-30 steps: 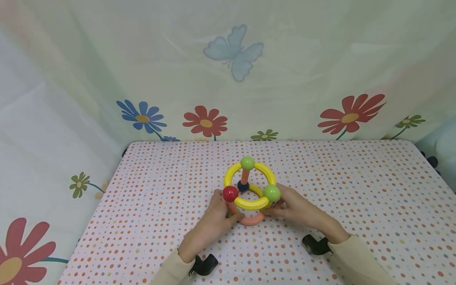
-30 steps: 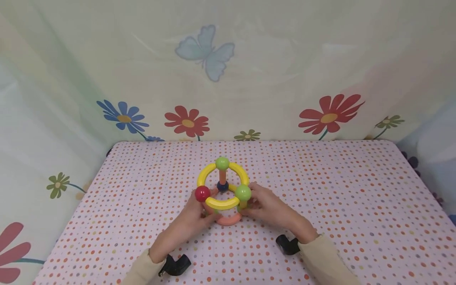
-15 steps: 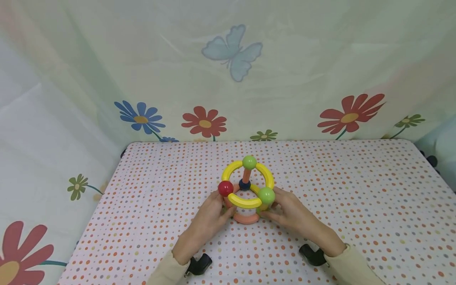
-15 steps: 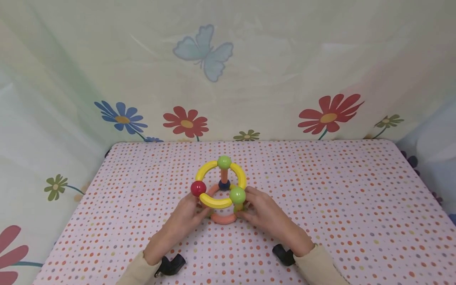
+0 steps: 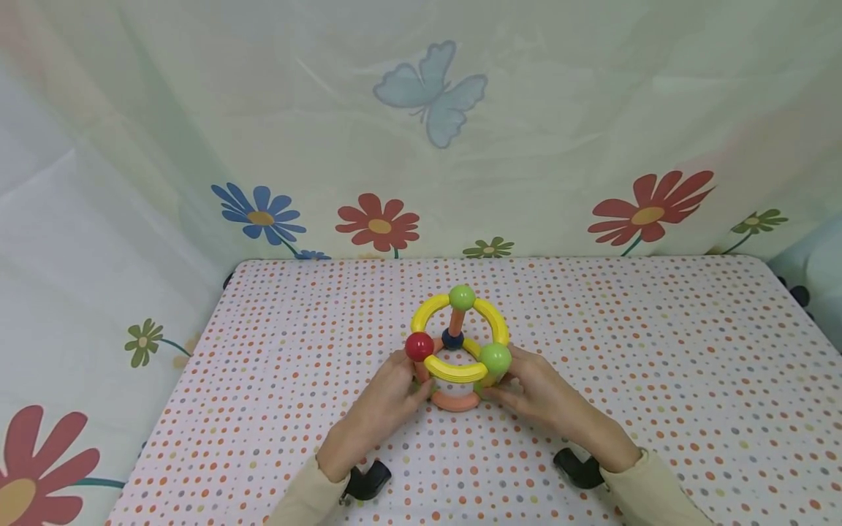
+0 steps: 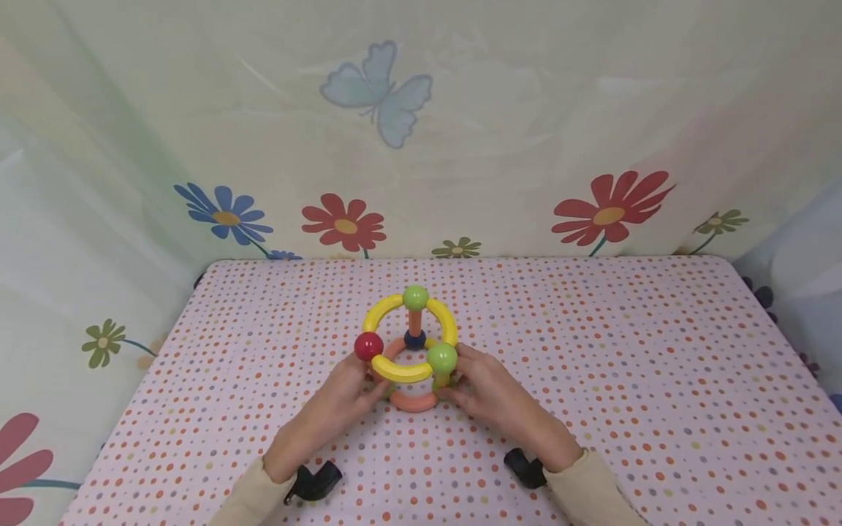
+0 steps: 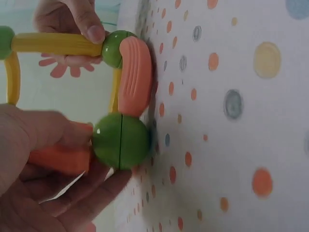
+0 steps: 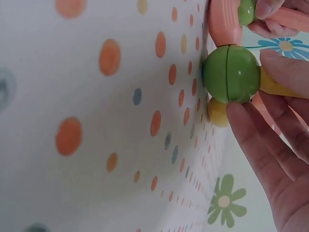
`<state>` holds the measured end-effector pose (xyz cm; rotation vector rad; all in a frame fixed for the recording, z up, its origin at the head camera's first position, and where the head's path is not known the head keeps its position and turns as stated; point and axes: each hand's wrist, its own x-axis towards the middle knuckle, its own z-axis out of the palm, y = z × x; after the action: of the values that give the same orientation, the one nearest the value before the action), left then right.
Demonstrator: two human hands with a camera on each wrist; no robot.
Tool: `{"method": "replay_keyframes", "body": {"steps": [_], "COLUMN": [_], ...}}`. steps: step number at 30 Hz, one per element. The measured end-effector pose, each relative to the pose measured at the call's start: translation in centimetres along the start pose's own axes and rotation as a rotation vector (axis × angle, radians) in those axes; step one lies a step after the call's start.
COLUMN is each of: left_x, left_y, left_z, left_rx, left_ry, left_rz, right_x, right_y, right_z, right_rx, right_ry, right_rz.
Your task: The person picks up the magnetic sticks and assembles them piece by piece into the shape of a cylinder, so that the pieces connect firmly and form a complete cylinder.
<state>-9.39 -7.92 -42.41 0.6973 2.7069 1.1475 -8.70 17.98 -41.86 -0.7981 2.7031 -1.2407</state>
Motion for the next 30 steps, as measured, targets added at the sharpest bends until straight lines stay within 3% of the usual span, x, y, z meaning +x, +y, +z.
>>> {"method": "replay_keyframes", "body": {"steps": [14,20,25,30], "left_x": [-0.3,-0.4,-0.1,-0.1], "left_y": [-0.7,-0.4,-0.2,0.0], "left_z": [-0.5,-0.4,-0.3,-0.2], "left_rx": [-0.021,-0.01,-0.128,-0.291], "left_ry": [0.022,0.068,0.068,0.022], "left_rz": [-0.033,-0.048,-0.022,0.004], "right_x": [0.4,0.5,0.4,0.4], "right_y": [-0.8,-0.9,-1.0,-1.1], "right_z": [-0.4,-0.4,-0.5,-0.5], "right_rx": [0.078,0.082,0.079,0.064], "right_ry": [-0.033,-0.041,-0.049,-0.05], "right_rz": [0.061,0.085,0.117,0.116]}}
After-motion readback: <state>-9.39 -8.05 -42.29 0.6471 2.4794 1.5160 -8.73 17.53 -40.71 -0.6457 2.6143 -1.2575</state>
